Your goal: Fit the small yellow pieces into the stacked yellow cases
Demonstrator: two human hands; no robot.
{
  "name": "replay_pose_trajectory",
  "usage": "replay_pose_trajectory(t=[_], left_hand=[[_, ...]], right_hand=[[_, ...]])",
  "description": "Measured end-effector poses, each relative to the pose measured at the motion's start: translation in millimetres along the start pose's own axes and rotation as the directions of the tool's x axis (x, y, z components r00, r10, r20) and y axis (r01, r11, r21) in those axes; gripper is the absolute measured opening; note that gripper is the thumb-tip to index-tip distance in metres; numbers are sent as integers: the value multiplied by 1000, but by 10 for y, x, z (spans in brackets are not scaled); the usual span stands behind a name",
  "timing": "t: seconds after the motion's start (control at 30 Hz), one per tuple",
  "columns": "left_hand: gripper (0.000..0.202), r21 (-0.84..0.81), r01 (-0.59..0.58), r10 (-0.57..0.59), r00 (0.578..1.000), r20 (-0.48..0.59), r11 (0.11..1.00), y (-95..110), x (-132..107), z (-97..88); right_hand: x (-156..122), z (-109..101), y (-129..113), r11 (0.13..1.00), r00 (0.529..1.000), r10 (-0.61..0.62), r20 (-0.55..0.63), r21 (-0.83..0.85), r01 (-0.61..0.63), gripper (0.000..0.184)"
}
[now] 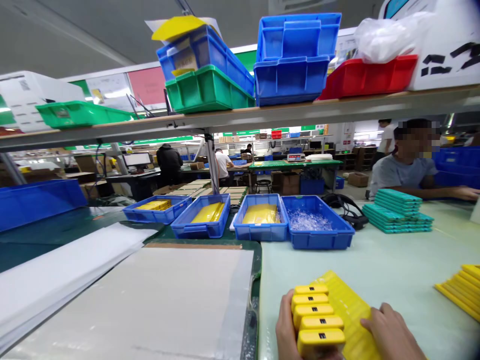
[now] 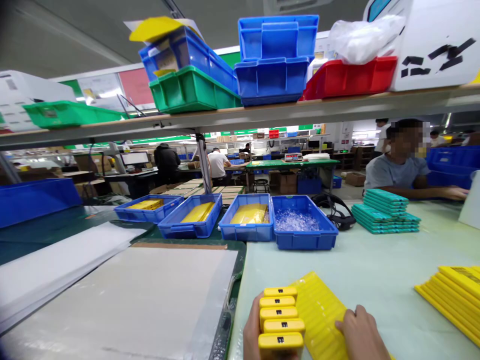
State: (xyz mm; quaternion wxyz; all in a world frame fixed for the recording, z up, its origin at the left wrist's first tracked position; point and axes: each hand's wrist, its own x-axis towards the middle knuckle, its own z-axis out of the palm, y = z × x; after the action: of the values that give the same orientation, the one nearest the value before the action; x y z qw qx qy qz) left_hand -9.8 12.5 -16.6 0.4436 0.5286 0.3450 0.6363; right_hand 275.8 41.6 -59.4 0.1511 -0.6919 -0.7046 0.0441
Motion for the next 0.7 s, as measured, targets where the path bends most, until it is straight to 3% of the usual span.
replay_pose_trajectory(t=[0.17, 0.3, 0.4, 0.53, 0.7], left_hand=[[115, -63, 12, -14, 999, -34, 998, -44, -61, 39], [104, -35, 39, -42, 994, -101, 999, 11, -76, 52], [94, 30, 26, -22, 994, -108, 999, 69, -38, 42], [93, 56, 3, 3, 994, -106, 998, 87, -29, 33], [106, 0, -7, 7, 1000, -22, 1000, 10, -43, 20]], right_hand=[[62, -248, -336, 983, 987, 158, 27, -101, -155, 26], [122, -593, -657, 957, 968, 247, 52, -171, -235, 20], [141, -729, -772, 942, 951, 299, 80, -182, -281, 13], [94, -703, -781, 930, 937, 341, 70, -171, -326, 15], [14, -404, -525, 956, 961, 275, 42, -120, -268, 27]])
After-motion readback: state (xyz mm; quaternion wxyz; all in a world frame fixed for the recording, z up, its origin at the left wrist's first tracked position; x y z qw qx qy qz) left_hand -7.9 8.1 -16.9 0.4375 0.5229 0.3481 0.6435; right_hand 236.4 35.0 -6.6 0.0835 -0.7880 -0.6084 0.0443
